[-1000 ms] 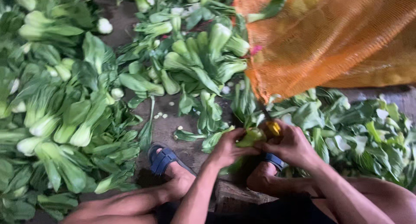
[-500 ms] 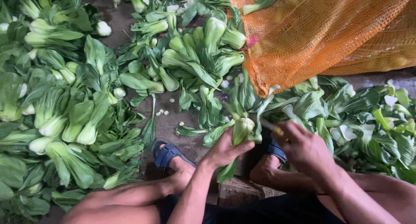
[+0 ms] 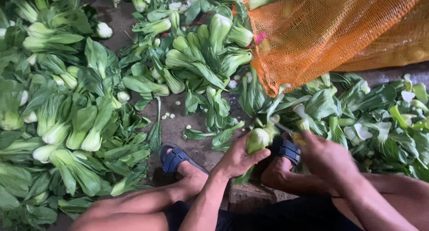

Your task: The person trims the base of bok choy stalks using a small knife, removing unwanted parts and placing the trimmed vegetables into a pile. The person works continuously on multiple stalks, handling them one at a time.

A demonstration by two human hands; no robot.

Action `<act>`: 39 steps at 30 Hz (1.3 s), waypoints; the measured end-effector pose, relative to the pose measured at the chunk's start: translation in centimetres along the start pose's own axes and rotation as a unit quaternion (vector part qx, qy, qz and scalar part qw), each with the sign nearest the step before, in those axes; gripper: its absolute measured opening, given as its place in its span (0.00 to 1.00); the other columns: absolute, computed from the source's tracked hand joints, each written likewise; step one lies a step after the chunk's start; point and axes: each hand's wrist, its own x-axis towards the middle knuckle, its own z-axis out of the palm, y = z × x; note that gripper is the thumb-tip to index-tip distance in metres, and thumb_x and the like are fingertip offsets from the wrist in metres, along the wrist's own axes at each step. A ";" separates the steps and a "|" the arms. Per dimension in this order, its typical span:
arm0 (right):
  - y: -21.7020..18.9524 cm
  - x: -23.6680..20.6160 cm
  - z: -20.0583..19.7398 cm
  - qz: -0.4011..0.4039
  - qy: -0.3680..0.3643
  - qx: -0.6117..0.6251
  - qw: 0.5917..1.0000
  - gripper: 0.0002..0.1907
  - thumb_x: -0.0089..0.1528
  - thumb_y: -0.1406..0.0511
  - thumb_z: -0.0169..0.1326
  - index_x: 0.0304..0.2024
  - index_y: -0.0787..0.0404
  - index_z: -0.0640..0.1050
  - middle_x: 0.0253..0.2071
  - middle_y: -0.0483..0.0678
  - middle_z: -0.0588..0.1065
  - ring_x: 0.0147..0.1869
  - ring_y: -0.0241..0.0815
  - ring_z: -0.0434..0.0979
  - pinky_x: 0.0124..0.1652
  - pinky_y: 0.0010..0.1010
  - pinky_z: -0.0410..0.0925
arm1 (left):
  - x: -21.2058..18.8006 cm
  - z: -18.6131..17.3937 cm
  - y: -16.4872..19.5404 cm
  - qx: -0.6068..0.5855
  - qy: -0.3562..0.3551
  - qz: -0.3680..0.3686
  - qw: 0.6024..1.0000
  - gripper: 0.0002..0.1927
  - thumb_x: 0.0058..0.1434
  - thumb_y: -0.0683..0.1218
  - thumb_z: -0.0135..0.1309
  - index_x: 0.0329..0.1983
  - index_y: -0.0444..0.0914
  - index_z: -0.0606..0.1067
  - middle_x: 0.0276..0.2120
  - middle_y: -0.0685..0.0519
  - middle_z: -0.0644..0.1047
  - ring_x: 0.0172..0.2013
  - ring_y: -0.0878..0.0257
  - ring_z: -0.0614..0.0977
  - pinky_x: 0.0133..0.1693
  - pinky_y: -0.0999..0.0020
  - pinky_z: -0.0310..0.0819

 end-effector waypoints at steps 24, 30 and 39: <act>-1.7 4.0 -0.5 0.039 0.080 0.168 0.982 0.19 0.63 0.54 0.52 0.52 0.54 0.78 0.38 0.62 0.80 0.44 0.65 0.81 0.40 0.50 0.73 | 14.0 -17.0 -9.0 0.260 0.461 -0.177 0.830 0.31 0.41 0.63 0.73 0.33 0.33 0.83 0.31 0.43 0.83 0.31 0.50 0.85 0.39 0.56 0.79; -2.2 3.9 -1.2 0.079 0.024 0.150 0.985 0.18 0.64 0.53 0.51 0.53 0.50 0.78 0.37 0.61 0.81 0.44 0.66 0.81 0.41 0.51 0.73 | 10.3 -13.0 -7.7 0.188 0.380 -0.159 0.891 0.27 0.48 0.58 0.69 0.40 0.34 0.82 0.30 0.46 0.84 0.28 0.55 0.86 0.34 0.61 0.83; -2.5 1.6 -1.6 -0.213 0.108 -0.037 0.970 0.18 0.56 0.63 0.55 0.50 0.51 0.78 0.39 0.52 0.78 0.37 0.54 0.82 0.33 0.44 0.74 | 3.0 -3.4 -2.1 0.255 0.245 0.173 0.919 0.22 0.52 0.45 0.73 0.50 0.38 0.80 0.46 0.52 0.82 0.47 0.57 0.84 0.48 0.65 0.80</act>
